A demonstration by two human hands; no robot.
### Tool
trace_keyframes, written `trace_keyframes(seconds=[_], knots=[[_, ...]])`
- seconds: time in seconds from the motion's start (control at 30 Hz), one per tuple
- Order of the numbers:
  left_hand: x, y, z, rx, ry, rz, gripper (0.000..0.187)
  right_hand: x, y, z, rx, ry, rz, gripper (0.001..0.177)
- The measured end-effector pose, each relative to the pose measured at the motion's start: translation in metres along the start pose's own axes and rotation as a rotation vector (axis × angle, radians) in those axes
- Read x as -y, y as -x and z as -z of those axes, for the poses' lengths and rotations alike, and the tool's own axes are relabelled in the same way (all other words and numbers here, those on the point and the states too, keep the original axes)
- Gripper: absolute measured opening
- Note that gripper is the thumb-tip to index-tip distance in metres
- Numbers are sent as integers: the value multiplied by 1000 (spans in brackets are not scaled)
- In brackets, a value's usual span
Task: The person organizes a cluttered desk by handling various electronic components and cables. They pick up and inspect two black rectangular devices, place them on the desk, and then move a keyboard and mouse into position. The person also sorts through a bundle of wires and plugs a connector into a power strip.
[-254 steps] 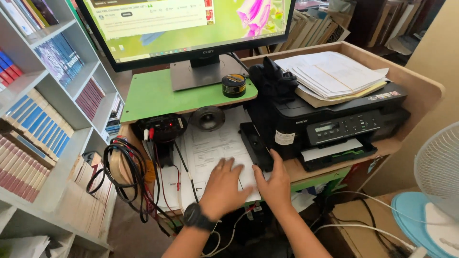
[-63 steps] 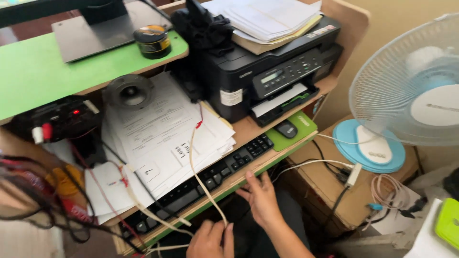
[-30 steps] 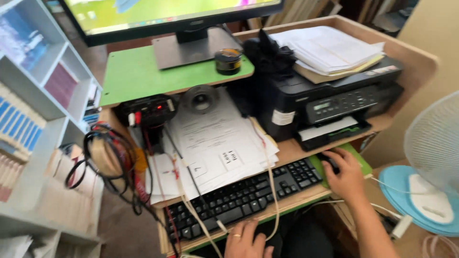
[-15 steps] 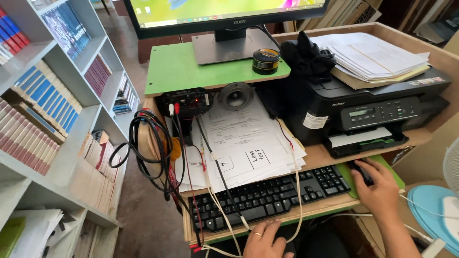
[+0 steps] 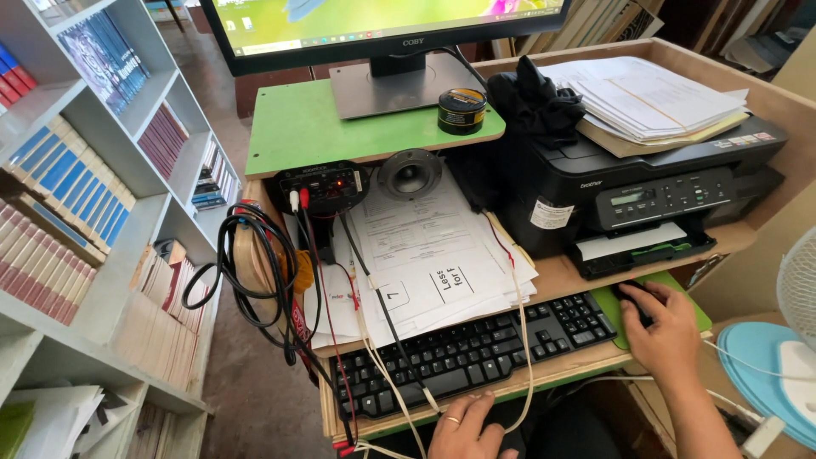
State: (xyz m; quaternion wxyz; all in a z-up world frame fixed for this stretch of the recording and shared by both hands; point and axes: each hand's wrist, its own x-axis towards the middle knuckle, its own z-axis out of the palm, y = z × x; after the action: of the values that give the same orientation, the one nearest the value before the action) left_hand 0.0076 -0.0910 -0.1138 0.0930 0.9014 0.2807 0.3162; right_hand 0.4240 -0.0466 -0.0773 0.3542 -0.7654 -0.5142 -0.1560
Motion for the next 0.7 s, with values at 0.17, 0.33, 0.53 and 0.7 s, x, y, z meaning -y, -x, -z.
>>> trace_keyframes(seconds=[0.17,0.33,0.53,0.7], knots=[[1,1,7,69,18,-18,47,-5,-1,-4,-22,8,21,32],[1,1,6,14,2,-67,50,0,-2,1,-21,0,41,31],[1,3,3,54,41,25,44,-8,1,-5,-49,8,54,35],[-14,-14,65,-108,306,116,39,-15,0,-6,-112,-32,166,37]])
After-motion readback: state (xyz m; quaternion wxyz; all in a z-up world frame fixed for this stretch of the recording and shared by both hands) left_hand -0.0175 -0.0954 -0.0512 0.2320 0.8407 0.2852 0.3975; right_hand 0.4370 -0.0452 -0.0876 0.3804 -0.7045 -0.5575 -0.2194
